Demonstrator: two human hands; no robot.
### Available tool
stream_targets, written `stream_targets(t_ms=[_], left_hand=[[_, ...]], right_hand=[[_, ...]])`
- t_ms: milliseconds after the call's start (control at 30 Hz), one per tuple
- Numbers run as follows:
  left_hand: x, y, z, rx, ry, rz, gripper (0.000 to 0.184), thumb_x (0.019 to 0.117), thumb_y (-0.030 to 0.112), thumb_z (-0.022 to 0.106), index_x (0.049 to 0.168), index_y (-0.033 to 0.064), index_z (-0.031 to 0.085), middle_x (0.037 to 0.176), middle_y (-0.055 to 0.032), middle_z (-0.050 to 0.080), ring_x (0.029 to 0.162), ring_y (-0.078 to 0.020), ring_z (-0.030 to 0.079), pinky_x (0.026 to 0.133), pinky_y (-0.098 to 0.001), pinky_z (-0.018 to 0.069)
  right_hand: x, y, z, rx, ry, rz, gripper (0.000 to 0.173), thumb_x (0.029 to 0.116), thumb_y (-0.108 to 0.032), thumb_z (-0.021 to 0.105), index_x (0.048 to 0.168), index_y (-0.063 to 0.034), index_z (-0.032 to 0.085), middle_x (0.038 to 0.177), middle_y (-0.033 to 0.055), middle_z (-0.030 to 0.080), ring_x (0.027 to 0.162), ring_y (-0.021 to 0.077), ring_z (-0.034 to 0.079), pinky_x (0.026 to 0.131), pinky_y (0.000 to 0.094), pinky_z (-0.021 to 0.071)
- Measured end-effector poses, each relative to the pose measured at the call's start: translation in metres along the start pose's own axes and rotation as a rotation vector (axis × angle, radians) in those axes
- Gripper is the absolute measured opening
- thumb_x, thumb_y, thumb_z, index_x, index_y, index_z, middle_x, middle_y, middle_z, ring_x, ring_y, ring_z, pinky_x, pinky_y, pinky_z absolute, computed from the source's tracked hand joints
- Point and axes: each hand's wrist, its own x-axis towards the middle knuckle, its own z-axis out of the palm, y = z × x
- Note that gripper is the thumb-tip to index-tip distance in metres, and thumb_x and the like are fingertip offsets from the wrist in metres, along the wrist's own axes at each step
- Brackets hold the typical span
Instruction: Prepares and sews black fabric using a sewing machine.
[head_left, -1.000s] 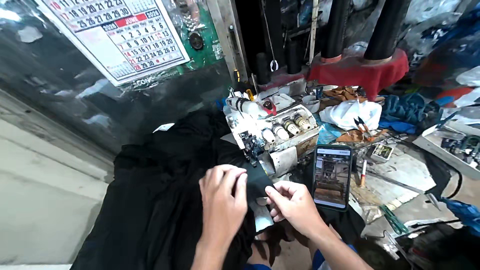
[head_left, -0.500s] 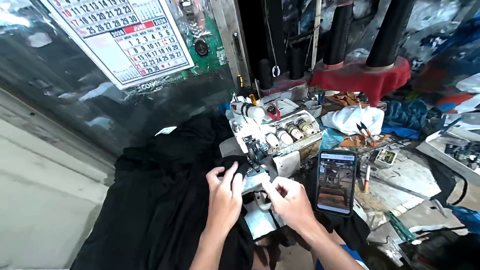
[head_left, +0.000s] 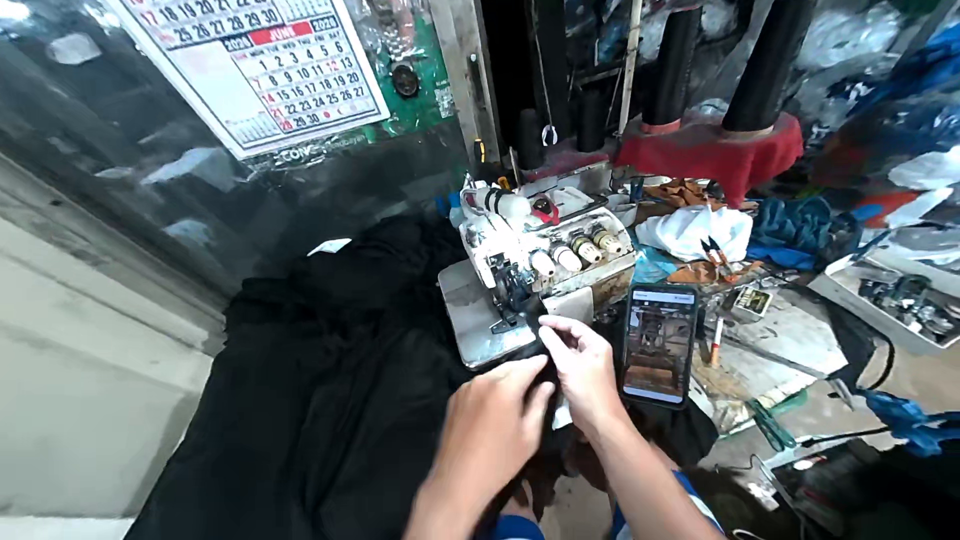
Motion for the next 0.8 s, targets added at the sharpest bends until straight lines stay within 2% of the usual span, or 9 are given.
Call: stream_targets(t_ms=[167,233,300,367,433,567,633,733,800], left_hand=[[-0.018,-0.046,-0.041,-0.312,0.020,0.041,0.039,0.1029,0.014,0.050,0.130,0.0343,0.069,0.111,0.0097,0.072,0.058,-0.0090,0.064,0.047,-0.0313,0.0589],[-0.009,-0.062,-0.032,-0.144,-0.185,0.113,0.039,0.1015,0.016,0.055,0.131,0.0372,0.067,0.127,0.0133,0.068,0.080,-0.0061,0.070,0.067,-0.0341,0.0640],[0.002,-0.072,-0.045,0.033,-0.233,0.165,0.024,0.0970,0.023,0.063,0.116,0.0333,0.074,0.115,0.0103,0.071,0.091,-0.0083,0.070,0.078,-0.0415,0.0626],[0.008,-0.068,-0.083,0.023,-0.166,0.214,0.019,0.0969,0.031,0.064,0.112,0.0342,0.074,0.104,0.0109,0.069,0.074,-0.0055,0.067,0.062,-0.0337,0.0626],[0.007,-0.052,-0.118,-0.085,-0.141,0.206,0.018,0.0941,0.043,0.070,0.110,0.0366,0.075,0.098,0.0133,0.068,0.058,-0.0034,0.061,0.046,-0.0265,0.0574],[0.005,-0.058,-0.151,0.024,-0.447,-0.014,0.039,0.0873,0.068,0.068,0.103,0.0318,0.071,0.071,0.0069,0.068,0.049,-0.0112,0.062,0.044,-0.0355,0.0568],[0.001,-0.080,-0.174,0.133,-0.463,-0.111,0.034,0.0932,0.055,0.069,0.107,0.0241,0.071,0.079,-0.0005,0.069,0.055,-0.0174,0.065,0.051,-0.0430,0.0592],[-0.016,-0.089,-0.205,0.103,-0.296,-0.186,0.012,0.0985,0.019,0.069,0.109,0.0134,0.072,0.087,-0.0068,0.072,0.053,-0.0195,0.064,0.048,-0.0418,0.0583],[-0.021,-0.092,-0.204,0.131,-0.242,-0.242,0.016,0.1031,0.019,0.062,0.115,0.0132,0.071,0.083,-0.0075,0.072,0.052,-0.0197,0.065,0.050,-0.0422,0.0591]], right_hand=[[-0.034,0.007,-0.007,0.086,-0.056,-0.050,0.027,0.0953,-0.020,0.072,0.123,-0.0208,0.068,0.109,0.0029,0.071,0.095,0.0207,0.070,0.082,0.0397,0.0623],[-0.050,-0.007,-0.017,0.149,-0.219,-0.084,0.032,0.0931,-0.016,0.075,0.124,-0.0138,0.065,0.110,0.0076,0.071,0.098,0.0238,0.070,0.085,0.0410,0.0626],[-0.054,-0.030,-0.036,0.067,-0.443,-0.140,0.039,0.0931,-0.021,0.077,0.129,-0.0151,0.063,0.102,0.0053,0.071,0.090,0.0203,0.070,0.078,0.0380,0.0621],[-0.046,-0.045,-0.054,-0.128,-0.637,-0.159,0.047,0.0943,-0.031,0.075,0.138,-0.0229,0.062,0.093,-0.0006,0.069,0.076,0.0137,0.067,0.066,0.0327,0.0603],[-0.038,-0.050,-0.068,-0.326,-0.706,-0.183,0.033,0.0955,-0.040,0.072,0.126,-0.0272,0.071,0.091,-0.0072,0.071,0.075,0.0070,0.066,0.066,0.0297,0.0594],[-0.025,-0.101,-0.105,-0.242,-0.580,-0.342,0.010,0.0962,-0.022,0.073,0.104,-0.0168,0.075,0.090,-0.0006,0.074,0.073,0.0145,0.069,0.063,0.0342,0.0622],[-0.023,-0.136,-0.126,-0.194,-0.483,-0.434,0.010,0.0949,-0.016,0.071,0.103,-0.0145,0.075,0.084,0.0018,0.071,0.063,0.0140,0.064,0.052,0.0293,0.0560],[-0.020,-0.162,-0.149,-0.116,-0.300,-0.466,0.011,0.0982,-0.018,0.063,0.102,-0.0172,0.073,0.090,-0.0024,0.069,0.073,0.0071,0.063,0.060,0.0224,0.0550],[-0.023,-0.168,-0.154,-0.093,-0.228,-0.407,0.014,0.1009,-0.019,0.056,0.103,-0.0199,0.070,0.095,-0.0042,0.068,0.078,0.0050,0.064,0.063,0.0218,0.0556]])
